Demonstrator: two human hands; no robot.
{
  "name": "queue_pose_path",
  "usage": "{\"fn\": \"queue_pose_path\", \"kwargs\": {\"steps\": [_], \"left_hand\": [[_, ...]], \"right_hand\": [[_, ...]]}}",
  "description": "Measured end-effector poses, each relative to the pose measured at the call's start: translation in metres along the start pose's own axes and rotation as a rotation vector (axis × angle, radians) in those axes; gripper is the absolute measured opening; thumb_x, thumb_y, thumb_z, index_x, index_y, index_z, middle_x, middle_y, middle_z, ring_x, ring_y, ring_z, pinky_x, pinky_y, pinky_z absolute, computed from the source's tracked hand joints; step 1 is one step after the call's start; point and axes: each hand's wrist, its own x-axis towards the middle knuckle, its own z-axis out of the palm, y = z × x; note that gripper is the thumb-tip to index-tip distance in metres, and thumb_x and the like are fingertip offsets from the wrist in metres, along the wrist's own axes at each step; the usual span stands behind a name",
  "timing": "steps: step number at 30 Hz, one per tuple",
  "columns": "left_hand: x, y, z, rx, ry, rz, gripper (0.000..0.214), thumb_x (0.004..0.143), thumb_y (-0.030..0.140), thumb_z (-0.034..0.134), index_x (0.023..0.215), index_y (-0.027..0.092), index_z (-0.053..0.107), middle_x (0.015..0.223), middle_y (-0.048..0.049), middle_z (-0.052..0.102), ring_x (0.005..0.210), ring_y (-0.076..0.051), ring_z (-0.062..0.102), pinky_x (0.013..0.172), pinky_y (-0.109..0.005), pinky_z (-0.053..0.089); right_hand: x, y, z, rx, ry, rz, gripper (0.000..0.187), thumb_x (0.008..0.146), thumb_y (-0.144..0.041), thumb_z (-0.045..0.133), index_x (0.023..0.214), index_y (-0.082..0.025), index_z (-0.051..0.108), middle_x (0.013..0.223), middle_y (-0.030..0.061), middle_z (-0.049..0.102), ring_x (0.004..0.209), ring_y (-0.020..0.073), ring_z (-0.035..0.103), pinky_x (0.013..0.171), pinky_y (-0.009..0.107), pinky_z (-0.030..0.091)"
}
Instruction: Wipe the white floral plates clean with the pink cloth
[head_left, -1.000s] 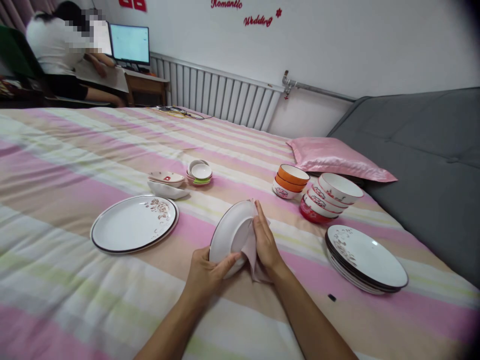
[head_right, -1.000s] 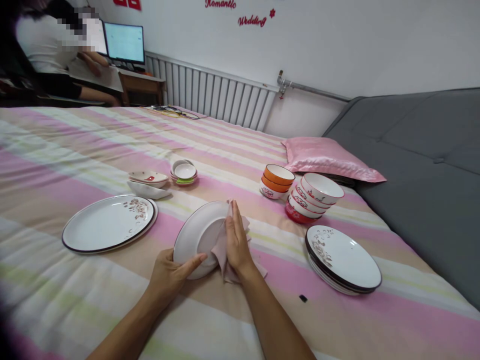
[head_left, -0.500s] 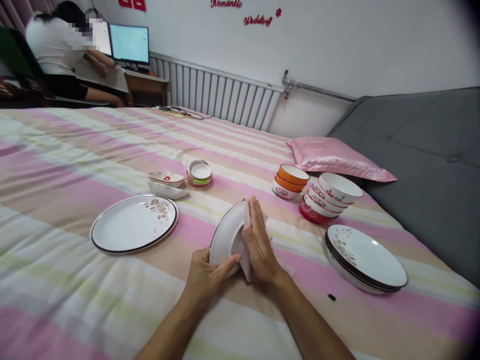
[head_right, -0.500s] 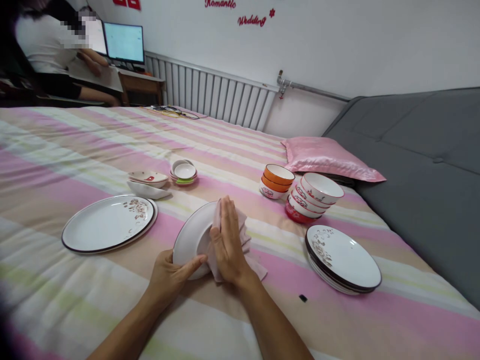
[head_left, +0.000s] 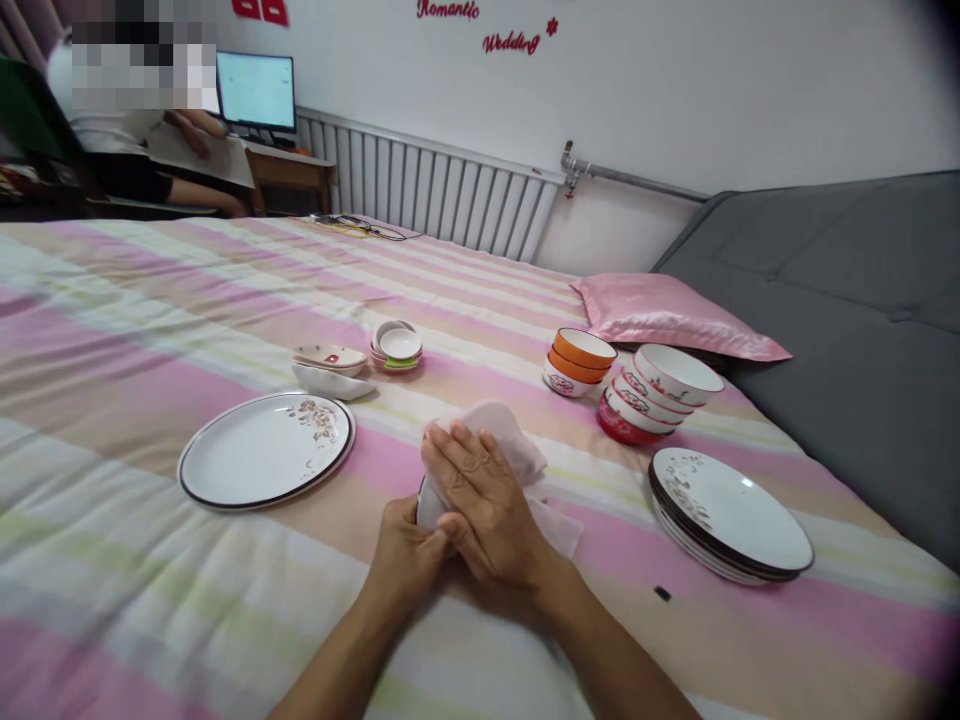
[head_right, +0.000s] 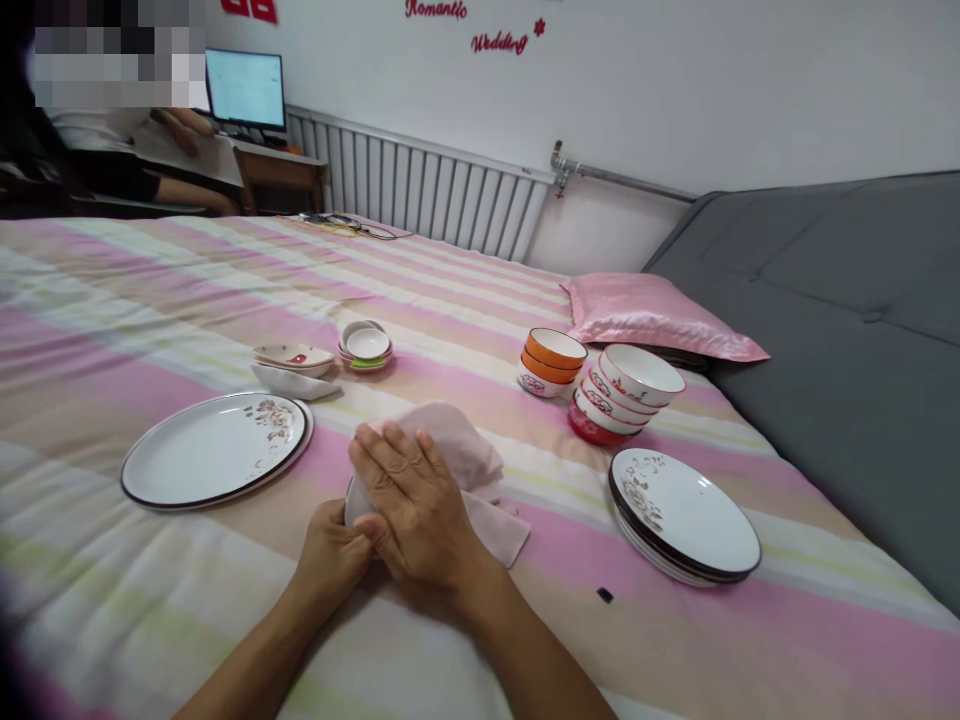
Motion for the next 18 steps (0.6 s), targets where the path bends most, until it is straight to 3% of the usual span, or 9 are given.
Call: {"fn": "queue_pose_path", "kwargs": {"steps": [5,9,13,18], "left_hand": [[-0.001,0.007,0.004,0.024,-0.032,-0.067,0.032,0.067,0.034,0.065,0.050,0.011,0.050,0.047,0.0014,0.042,0.046,-0.008,0.037,0.042,-0.020,0.033],[-0.001,0.009,0.004,-0.001,-0.046,-0.069,0.031,0.066,0.035,0.069,0.054,0.009,0.059,0.048,-0.0015,0.050,0.046,-0.011,0.044,0.044,-0.023,0.039],[-0.001,0.012,0.004,-0.001,-0.050,-0.052,0.030,0.066,0.035,0.069,0.057,0.008,0.062,0.049,-0.0030,0.053,0.048,-0.013,0.047,0.046,-0.025,0.042],[-0.001,0.010,0.005,0.016,-0.021,-0.086,0.029,0.065,0.035,0.070,0.056,0.009,0.061,0.048,-0.0019,0.051,0.048,-0.012,0.046,0.046,-0.024,0.040]], "right_hand": [[-0.002,0.013,-0.003,0.108,0.116,0.148,0.052,0.096,-0.038,0.023,0.145,-0.030,0.009,0.152,-0.0029,0.017,0.140,0.0209,0.008,0.114,0.050,0.007],[-0.004,0.020,-0.002,0.200,0.175,0.272,0.049,0.095,-0.035,0.029,0.142,-0.037,0.018,0.152,-0.0066,0.013,0.141,0.0221,0.007,0.112,0.054,0.007],[-0.006,0.028,0.004,0.344,0.256,0.399,0.046,0.095,-0.035,0.027,0.141,-0.035,0.023,0.152,-0.0063,0.013,0.141,0.0185,0.007,0.114,0.049,0.011],[-0.009,0.045,0.018,0.636,0.410,0.611,0.048,0.095,-0.043,0.027,0.140,-0.029,0.028,0.150,-0.0014,0.025,0.138,0.0129,0.019,0.115,0.039,0.013]]}}
